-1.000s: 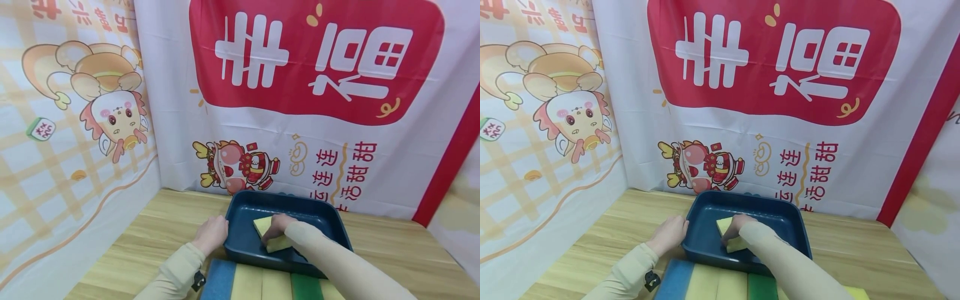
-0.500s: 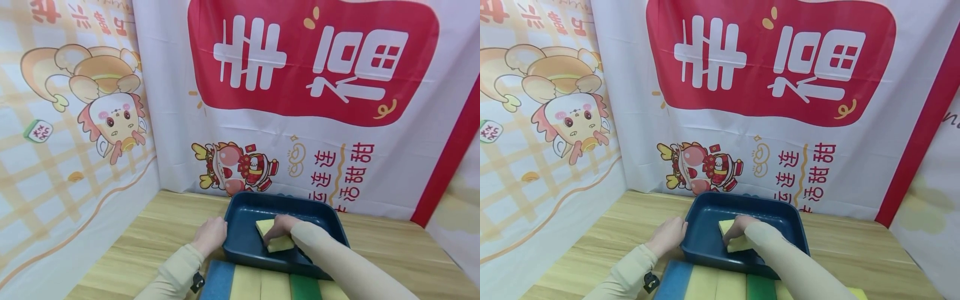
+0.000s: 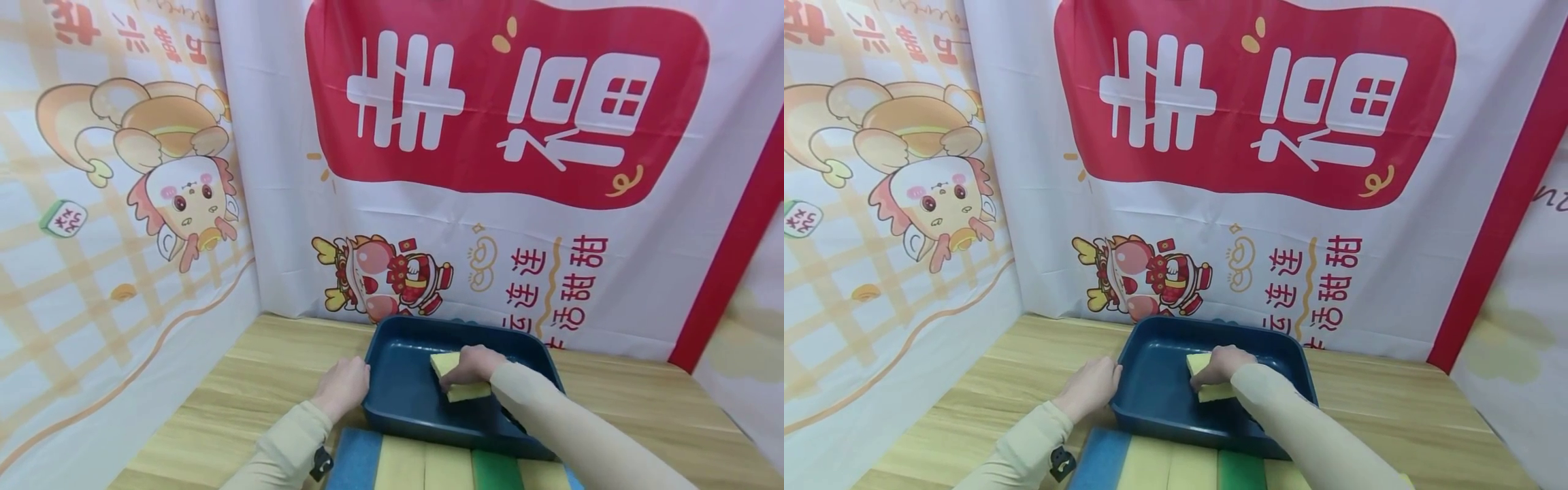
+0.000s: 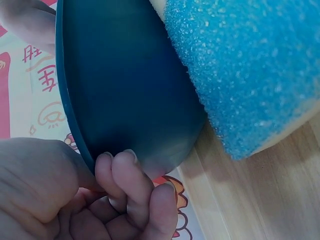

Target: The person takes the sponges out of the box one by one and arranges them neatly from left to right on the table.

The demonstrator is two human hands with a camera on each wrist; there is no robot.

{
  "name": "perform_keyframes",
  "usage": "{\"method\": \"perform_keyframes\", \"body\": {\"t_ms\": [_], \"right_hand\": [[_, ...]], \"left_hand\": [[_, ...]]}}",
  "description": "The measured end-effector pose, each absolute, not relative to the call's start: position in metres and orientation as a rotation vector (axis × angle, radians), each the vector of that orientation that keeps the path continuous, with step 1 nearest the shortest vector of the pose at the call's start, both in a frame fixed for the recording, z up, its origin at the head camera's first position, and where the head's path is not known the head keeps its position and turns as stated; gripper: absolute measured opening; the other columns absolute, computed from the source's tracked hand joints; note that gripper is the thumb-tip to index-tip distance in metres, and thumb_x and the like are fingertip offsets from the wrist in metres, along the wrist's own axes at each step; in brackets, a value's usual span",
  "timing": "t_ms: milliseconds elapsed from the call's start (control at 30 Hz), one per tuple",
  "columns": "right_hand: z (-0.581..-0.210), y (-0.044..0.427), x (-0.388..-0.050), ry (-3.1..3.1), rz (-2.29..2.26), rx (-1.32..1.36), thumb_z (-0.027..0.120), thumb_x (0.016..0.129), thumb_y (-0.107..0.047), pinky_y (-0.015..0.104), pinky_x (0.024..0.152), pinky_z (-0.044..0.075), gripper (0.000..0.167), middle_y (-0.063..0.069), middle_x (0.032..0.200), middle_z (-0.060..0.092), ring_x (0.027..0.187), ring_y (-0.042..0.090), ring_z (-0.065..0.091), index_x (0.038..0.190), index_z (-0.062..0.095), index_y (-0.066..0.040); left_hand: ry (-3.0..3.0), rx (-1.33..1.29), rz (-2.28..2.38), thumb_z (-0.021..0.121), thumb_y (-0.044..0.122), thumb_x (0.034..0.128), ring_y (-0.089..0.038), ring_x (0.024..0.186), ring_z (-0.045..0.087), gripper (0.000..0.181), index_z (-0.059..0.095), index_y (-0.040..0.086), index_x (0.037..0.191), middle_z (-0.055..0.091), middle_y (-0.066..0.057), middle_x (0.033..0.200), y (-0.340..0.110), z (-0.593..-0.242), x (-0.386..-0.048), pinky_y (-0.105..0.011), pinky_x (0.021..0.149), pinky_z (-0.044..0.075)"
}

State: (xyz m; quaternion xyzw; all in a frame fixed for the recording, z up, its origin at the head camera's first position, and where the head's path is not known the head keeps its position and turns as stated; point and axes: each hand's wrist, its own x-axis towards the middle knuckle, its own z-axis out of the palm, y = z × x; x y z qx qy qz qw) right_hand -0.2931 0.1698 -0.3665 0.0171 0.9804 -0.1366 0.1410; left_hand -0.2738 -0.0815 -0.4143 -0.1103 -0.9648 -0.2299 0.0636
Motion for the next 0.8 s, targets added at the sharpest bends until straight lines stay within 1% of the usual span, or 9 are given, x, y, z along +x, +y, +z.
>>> {"method": "perform_keyframes", "body": {"t_ms": [67,267,433,667,800], "right_hand": [[-0.366,0.172,-0.292,2.863,-0.362,0.038,0.080,0.075,-0.050,0.043,0.077,0.046,0.061,0.009,0.085,0.058,0.079,0.025,0.054,0.110,0.061,-0.005],[-0.367,0.179,-0.290,2.935,-0.323,0.000,0.080,0.074,-0.053,0.043,0.075,0.048,0.063,0.008,0.083,0.058,0.076,0.024,0.055,0.109,0.062,-0.004],[-0.370,0.186,-0.286,2.997,-0.323,-0.056,0.081,0.073,-0.052,0.044,0.073,0.049,0.065,0.007,0.084,0.058,0.075,0.023,0.055,0.111,0.061,-0.004],[-0.368,0.196,-0.276,3.030,-0.374,-0.084,0.082,0.071,-0.050,0.042,0.068,0.048,0.063,0.005,0.082,0.059,0.072,0.022,0.055,0.109,0.061,-0.004],[-0.367,0.201,-0.273,3.034,-0.368,-0.060,0.082,0.070,-0.049,0.040,0.066,0.048,0.063,0.005,0.082,0.059,0.072,0.021,0.055,0.109,0.061,-0.004]], "left_hand": [[-2.907,-0.336,-0.687,0.051,0.015,0.1025,-0.015,0.046,0.048,0.038,0.054,0.011,0.065,0.048,-0.002,0.057,-0.082,-0.414,-0.274,-0.030,0.043,0.038],[-2.904,-0.338,-0.690,0.051,0.015,0.1024,-0.015,0.046,0.048,0.038,0.054,0.011,0.065,0.048,-0.002,0.057,-0.081,-0.413,-0.273,-0.030,0.043,0.038],[-2.900,-0.347,-0.685,0.051,0.015,0.1024,-0.015,0.046,0.047,0.039,0.054,0.011,0.064,0.048,-0.002,0.056,-0.080,-0.414,-0.274,-0.030,0.043,0.039],[-2.852,-0.371,-0.646,0.054,0.013,0.1003,-0.016,0.051,0.049,0.034,0.057,0.009,0.067,0.050,-0.002,0.060,-0.081,-0.414,-0.274,-0.035,0.047,0.041],[-2.849,-0.372,-0.644,0.053,0.013,0.1004,-0.016,0.050,0.049,0.034,0.056,0.010,0.067,0.049,-0.001,0.059,-0.082,-0.415,-0.272,-0.034,0.046,0.041]]}}
